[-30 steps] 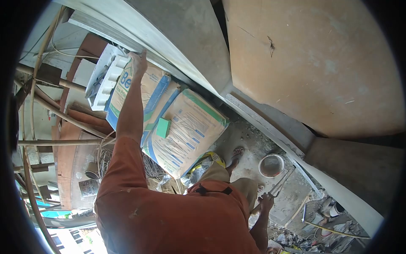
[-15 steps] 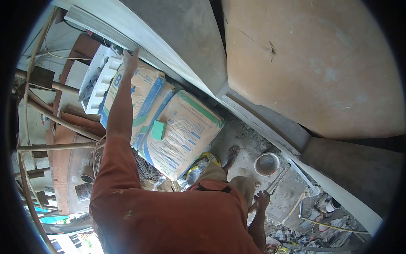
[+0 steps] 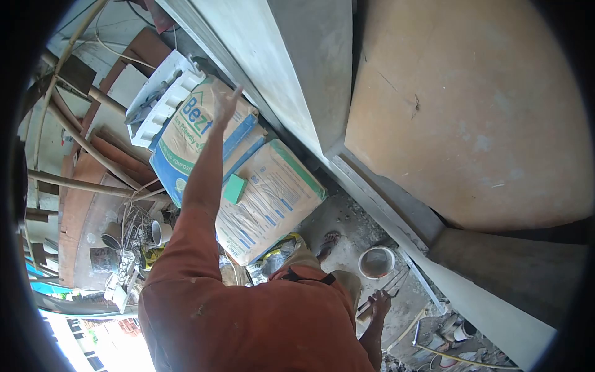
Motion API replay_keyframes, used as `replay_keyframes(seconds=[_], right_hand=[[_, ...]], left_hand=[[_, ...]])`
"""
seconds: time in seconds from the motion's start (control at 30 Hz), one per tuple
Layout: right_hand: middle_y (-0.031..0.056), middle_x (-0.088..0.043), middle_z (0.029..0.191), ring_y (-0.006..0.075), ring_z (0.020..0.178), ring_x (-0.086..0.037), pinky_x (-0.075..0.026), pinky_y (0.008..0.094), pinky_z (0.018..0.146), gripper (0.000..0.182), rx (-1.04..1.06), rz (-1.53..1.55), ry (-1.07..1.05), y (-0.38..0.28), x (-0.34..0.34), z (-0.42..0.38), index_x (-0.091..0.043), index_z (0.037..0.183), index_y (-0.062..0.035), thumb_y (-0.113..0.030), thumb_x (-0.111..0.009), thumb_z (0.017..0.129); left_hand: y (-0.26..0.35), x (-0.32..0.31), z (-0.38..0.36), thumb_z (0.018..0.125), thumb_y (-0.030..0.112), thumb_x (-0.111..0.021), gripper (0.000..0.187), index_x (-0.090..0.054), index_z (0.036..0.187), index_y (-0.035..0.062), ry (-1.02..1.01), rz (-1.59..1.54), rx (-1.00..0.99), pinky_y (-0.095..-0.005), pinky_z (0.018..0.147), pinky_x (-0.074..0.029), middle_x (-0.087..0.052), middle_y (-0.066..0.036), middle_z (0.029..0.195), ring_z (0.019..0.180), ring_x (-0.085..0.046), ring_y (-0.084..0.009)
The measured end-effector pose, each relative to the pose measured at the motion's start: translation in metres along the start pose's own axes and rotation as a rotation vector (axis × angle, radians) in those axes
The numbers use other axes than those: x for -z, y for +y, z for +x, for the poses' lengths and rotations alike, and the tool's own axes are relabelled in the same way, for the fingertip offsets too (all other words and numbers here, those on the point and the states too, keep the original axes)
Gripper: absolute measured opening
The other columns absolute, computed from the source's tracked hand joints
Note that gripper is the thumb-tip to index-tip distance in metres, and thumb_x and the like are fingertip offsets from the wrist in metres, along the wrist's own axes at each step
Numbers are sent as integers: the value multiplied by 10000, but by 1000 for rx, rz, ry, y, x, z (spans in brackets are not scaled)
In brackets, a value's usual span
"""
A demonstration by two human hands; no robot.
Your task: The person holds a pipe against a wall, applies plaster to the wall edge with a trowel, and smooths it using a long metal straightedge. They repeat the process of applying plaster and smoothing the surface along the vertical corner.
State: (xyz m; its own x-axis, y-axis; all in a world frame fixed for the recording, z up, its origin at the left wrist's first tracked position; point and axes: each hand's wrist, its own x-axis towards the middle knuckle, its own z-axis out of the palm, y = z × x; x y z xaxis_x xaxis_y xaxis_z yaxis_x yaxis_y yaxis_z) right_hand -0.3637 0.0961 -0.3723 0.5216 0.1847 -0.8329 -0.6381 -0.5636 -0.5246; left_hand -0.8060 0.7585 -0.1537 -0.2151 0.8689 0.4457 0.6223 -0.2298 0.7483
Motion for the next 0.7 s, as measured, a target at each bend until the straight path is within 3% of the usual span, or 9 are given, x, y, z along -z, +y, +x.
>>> replay_keyframes(seconds=[0.1, 0.17, 0.23, 0.33, 0.43, 0.5, 0.57, 0.63, 0.7], right_hand=[[151, -603, 922, 262, 666, -630, -545, 370, 563, 520, -5, -4, -61, 14, 8, 9, -454, 1351, -57, -136, -685, 892], [134, -592, 887, 248, 652, -618, -532, 358, 541, 501, -37, -32, -94, 32, 17, 24, -447, 1335, -47, -143, -669, 897], [107, -576, 806, 242, 606, -600, -494, 348, 478, 358, -44, -18, -190, 35, 22, 27, -503, 1196, -58, -103, -645, 870], [44, -507, 716, 199, 554, -501, -432, 332, 466, 229, -13, -158, -248, 15, 16, 4, -569, 1065, -65, -64, -650, 851], [46, -529, 720, 231, 673, -592, -478, 337, 509, 183, 63, 63, -212, 126, 54, 148, -618, 1050, -83, -72, -640, 869], [121, -653, 820, 306, 867, -669, -549, 415, 634, 197, 200, -171, -177, 135, 62, 181, -688, 1034, -71, -183, -655, 874], [182, -708, 1026, 351, 1000, -674, -556, 450, 802, 319, 1056, -1385, -289, 133, 85, 226, -724, 1016, -49, -315, -650, 856], [182, -701, 1078, 355, 986, -676, -543, 441, 844, 363, 951, -1323, -254, 91, 80, 186, -727, 1023, -46, -352, -646, 845], [182, -693, 1130, 360, 972, -677, -530, 433, 886, 407, 819, -1257, -217, 66, 81, 162, -731, 1031, -43, -388, -642, 833]], left_hand=[[-25, -1, -80, 874, 277, -746, 794, -292, 1446, -36, 85, -179, 156, -405, 948, -493, -423, -254, 1366, 1143, -553, -368], [-51, 0, -142, 902, 289, -696, 625, -422, 1348, -53, 189, 99, 189, -449, 944, -451, -563, -267, 1177, 1135, -559, -391], [-78, -5, -208, 899, 245, -664, 504, -484, 1270, -45, 225, 50, 333, -457, 939, -441, -582, -262, 1135, 1082, -572, -407], [-90, -4, -314, 927, 257, -624, 416, -515, 1227, -10, 4, -88, 579, -415, 747, -516, -639, -194, 1036, 870, -668, -295], [-131, -18, -412, 900, 321, -666, 362, -580, 1057, 6, -323, -82, 853, -350, 696, -536, -672, -166, 901, 697, -673, -211], [-93, -7, -452, 877, 361, -668, 383, -613, 973, -6, -569, -66, 1057, -412, 673, -545, -694, -160, 887, 719, -686, -284], [-90, -12, -482, 894, 412, -638, 402, -660, 999, 25, -1301, 453, 429, -421, 693, -555, -712, -162, 935, 802, -700, -305], [-137, -45, -544, 900, 476, -608, 455, -692, 1096, 74, -1363, 412, 197, -406, 751, -561, -719, -167, 1002, 892, -702, -316], [-103, -49, -558, 888, 507, -602, 493, -687, 1143, 94, -1329, 298, 319, -416, 775, -559, -708, -180, 1053, 959, -688, -326]])
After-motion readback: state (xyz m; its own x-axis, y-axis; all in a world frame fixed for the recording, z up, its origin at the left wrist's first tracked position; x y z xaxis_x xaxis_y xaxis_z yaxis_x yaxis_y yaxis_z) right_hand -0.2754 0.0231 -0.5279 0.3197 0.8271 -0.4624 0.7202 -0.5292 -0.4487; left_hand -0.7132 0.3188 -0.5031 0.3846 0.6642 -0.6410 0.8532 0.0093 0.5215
